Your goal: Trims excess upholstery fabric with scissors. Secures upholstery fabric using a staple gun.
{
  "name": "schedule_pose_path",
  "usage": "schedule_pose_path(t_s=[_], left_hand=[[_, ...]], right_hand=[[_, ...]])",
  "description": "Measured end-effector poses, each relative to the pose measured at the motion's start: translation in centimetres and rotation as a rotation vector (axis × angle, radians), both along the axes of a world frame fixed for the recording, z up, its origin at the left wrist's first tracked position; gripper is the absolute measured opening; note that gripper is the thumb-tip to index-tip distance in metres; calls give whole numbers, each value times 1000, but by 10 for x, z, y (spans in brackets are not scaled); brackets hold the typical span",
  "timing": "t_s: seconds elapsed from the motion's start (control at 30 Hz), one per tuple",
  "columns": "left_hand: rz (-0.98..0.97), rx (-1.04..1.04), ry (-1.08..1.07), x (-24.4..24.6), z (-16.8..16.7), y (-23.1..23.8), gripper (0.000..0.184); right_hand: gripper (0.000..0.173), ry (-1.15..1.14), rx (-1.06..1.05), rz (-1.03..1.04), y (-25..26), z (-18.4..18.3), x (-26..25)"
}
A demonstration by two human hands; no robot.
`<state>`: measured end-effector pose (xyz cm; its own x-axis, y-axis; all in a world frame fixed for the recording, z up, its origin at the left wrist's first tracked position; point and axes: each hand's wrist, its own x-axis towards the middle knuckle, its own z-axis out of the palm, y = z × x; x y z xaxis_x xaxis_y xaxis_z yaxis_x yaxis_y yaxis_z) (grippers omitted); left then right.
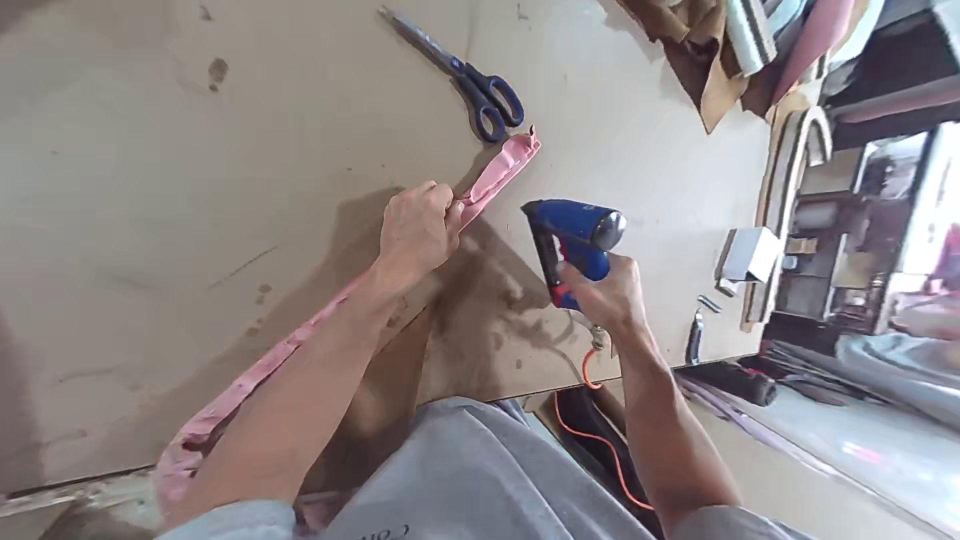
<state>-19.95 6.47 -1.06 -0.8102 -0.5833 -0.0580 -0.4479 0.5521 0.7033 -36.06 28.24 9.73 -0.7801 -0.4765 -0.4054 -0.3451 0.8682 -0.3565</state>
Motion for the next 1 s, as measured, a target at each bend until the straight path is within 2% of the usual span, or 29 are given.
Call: schedule_pose_path(t_s=[0.2, 0.43, 0.67, 1.0], left_hand=[[21, 47, 48, 0, -4, -3, 31], [33, 40, 68, 1, -6, -2, 28], [31, 31, 85, 0, -9, -1, 28], [20, 41, 70, 0, -7, -4, 33]], right_hand=[[21, -71, -10, 108, -36, -5, 4], [21, -65, -80, 161, -38, -11, 2], [18, -60, -34, 204, -43, -12, 1], [17, -112, 25, 229, -49, -4, 26]])
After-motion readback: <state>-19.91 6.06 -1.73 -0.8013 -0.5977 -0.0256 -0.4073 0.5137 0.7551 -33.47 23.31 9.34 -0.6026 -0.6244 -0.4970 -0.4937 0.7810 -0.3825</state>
